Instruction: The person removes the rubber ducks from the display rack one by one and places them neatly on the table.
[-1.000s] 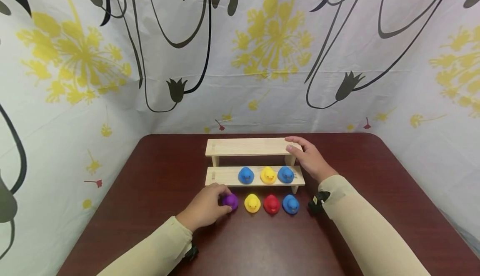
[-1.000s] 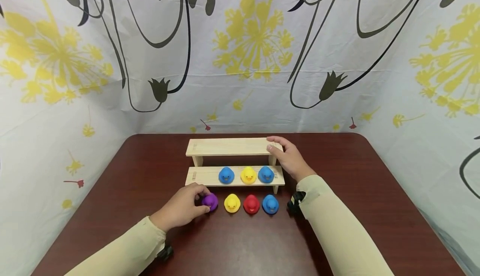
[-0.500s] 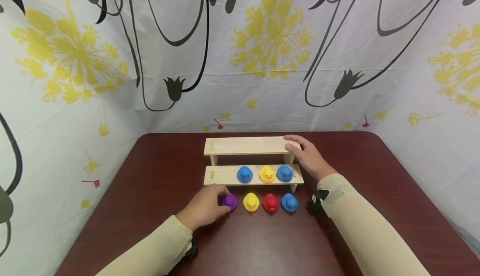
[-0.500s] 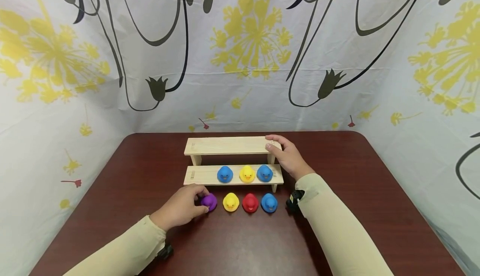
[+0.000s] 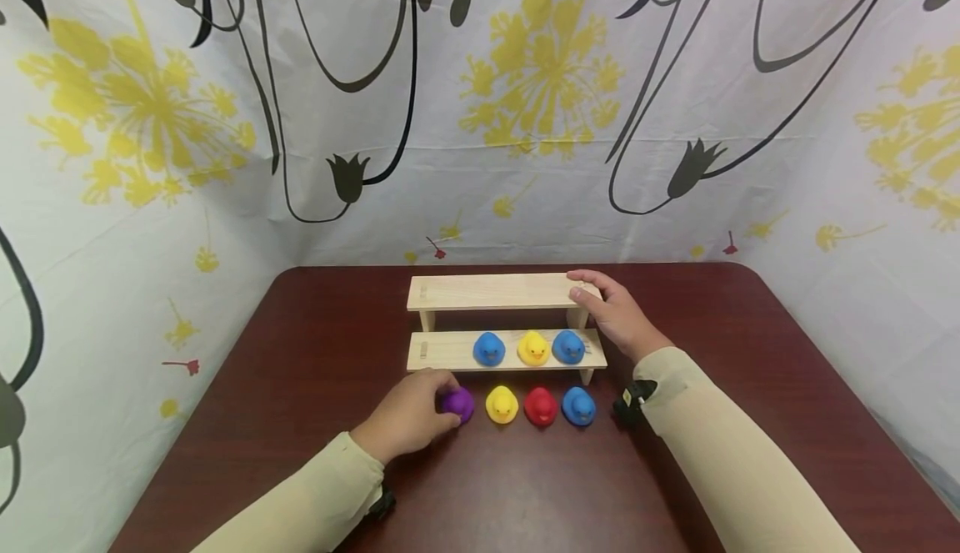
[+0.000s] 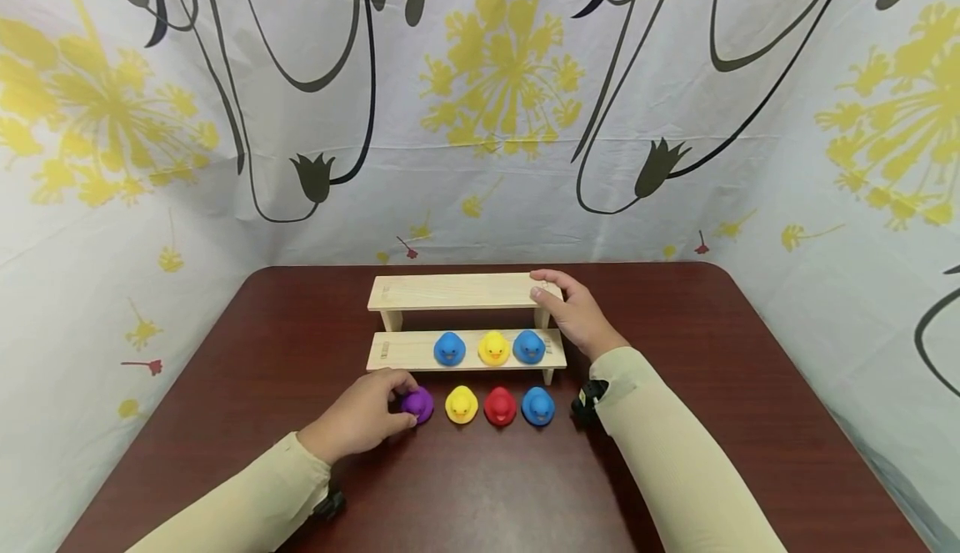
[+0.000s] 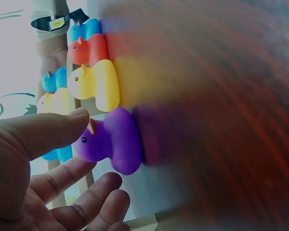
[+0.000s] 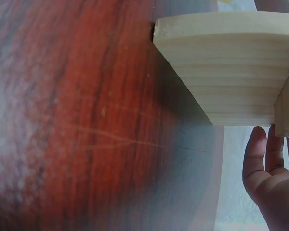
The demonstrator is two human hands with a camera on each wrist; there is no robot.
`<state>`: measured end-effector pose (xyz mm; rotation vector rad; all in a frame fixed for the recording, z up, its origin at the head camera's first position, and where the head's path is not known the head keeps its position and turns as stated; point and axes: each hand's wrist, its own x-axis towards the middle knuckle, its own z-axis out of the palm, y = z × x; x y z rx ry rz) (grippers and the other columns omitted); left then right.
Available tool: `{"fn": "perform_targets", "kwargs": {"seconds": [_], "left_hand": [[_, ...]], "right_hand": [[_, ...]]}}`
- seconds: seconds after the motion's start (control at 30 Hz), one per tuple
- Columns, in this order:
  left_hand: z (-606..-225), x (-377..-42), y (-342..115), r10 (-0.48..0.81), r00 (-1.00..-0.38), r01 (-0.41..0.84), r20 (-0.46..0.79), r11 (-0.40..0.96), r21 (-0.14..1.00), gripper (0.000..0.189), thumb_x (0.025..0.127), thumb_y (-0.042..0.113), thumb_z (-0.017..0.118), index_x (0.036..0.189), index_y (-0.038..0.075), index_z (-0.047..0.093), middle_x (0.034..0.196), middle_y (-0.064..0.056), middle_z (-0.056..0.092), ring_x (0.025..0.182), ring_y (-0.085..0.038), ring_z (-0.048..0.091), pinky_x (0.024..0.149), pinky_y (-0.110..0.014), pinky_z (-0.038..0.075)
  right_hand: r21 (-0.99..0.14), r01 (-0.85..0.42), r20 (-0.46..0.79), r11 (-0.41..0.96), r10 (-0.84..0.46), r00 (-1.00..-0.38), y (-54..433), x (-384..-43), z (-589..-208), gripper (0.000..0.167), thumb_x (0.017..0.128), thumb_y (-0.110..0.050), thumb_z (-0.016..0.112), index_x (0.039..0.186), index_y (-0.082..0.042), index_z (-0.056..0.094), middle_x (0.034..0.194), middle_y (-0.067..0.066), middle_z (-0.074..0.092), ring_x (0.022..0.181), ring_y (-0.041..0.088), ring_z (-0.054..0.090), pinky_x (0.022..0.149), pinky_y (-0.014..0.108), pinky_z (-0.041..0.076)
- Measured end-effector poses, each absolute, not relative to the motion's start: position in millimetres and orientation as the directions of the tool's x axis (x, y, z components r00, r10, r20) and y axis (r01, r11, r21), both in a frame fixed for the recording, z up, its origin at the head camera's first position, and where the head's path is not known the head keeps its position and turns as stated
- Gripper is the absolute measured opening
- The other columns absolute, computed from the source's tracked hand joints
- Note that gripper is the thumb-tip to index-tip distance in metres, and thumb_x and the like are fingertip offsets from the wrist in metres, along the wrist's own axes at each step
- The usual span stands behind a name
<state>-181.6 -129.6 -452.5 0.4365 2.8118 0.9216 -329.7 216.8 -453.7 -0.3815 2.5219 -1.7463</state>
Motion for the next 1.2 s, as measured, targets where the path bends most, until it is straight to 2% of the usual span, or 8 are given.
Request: {"fn": "perform_targets", "kwargs": {"seconds": [0.17, 0.3, 0.47, 0.73, 1.0, 1.2], "left_hand": [[-446, -181, -130, 0.325, -0.945, 0.239, -0.03, 0.752, 0.614, 0.024, 0.09, 0.016, 0.084, 0.109, 0.012, 0.07, 0.102, -0.001, 0.067, 0.091, -0.016, 0.062, 0.082, -0.037, 0.056], [-441, -181, -129, 0.312, -0.95, 0.249, 0.006, 0.744, 0.62, 0.029, 0.09, 0.015, 0.084, 0.115, 0.01, 0.071, 0.106, -0.005, 0.069, 0.095, -0.019, 0.063, 0.086, -0.04, 0.056], [-434, -182, -129, 0.285, -0.958, 0.234, 0.021, 0.74, 0.631, 0.032, 0.091, 0.017, 0.083, 0.119, 0.009, 0.071, 0.109, -0.005, 0.068, 0.097, -0.02, 0.062, 0.09, -0.043, 0.055], [-425, -189, -127, 0.254, -0.964, 0.242, 0.076, 0.73, 0.639, 0.031, 0.089, 0.018, 0.085, 0.117, 0.011, 0.071, 0.112, -0.003, 0.071, 0.105, -0.025, 0.066, 0.093, -0.045, 0.056], [-417, -201, -117, 0.254, -0.964, 0.24, 0.074, 0.725, 0.645, 0.032, 0.093, 0.021, 0.082, 0.12, 0.01, 0.07, 0.121, -0.006, 0.069, 0.108, -0.028, 0.067, 0.096, -0.047, 0.057], [-414, -209, -108, 0.26, -0.962, 0.254, 0.087, 0.725, 0.64, 0.031, 0.093, 0.025, 0.082, 0.119, 0.012, 0.071, 0.119, -0.006, 0.068, 0.111, -0.029, 0.066, 0.098, -0.047, 0.057]], "right_hand": [[-0.924, -0.173, 0.099, 0.34, -0.223, -0.97, 217, -332, -457, 0.049, 0.107, -0.037, 0.063, 0.149, -0.013, 0.056, 0.164, 0.012, 0.04, 0.15, 0.037, 0.037, 0.122, 0.063, 0.031], [-0.925, -0.169, 0.097, 0.339, -0.219, -0.971, 216, -331, -456, 0.049, 0.107, -0.038, 0.063, 0.149, -0.014, 0.056, 0.165, 0.012, 0.039, 0.149, 0.037, 0.038, 0.121, 0.063, 0.032], [-0.926, -0.171, 0.098, 0.337, -0.223, -0.97, 217, -332, -456, 0.049, 0.107, -0.038, 0.064, 0.148, -0.013, 0.056, 0.165, 0.012, 0.039, 0.151, 0.037, 0.036, 0.123, 0.064, 0.028], [-0.925, -0.185, 0.109, 0.332, -0.234, -0.966, 219, -332, -457, 0.047, 0.107, -0.037, 0.063, 0.148, -0.015, 0.057, 0.164, 0.01, 0.04, 0.151, 0.034, 0.035, 0.123, 0.061, 0.029], [-0.92, -0.184, 0.107, 0.346, -0.228, -0.968, 220, -331, -455, 0.049, 0.107, -0.037, 0.062, 0.149, -0.013, 0.055, 0.165, 0.011, 0.039, 0.153, 0.035, 0.033, 0.124, 0.063, 0.027], [-0.924, -0.185, 0.105, 0.335, -0.244, -0.964, 217, -328, -452, 0.049, 0.108, -0.033, 0.062, 0.152, -0.011, 0.053, 0.167, 0.012, 0.037, 0.153, 0.035, 0.032, 0.123, 0.063, 0.028]]}}
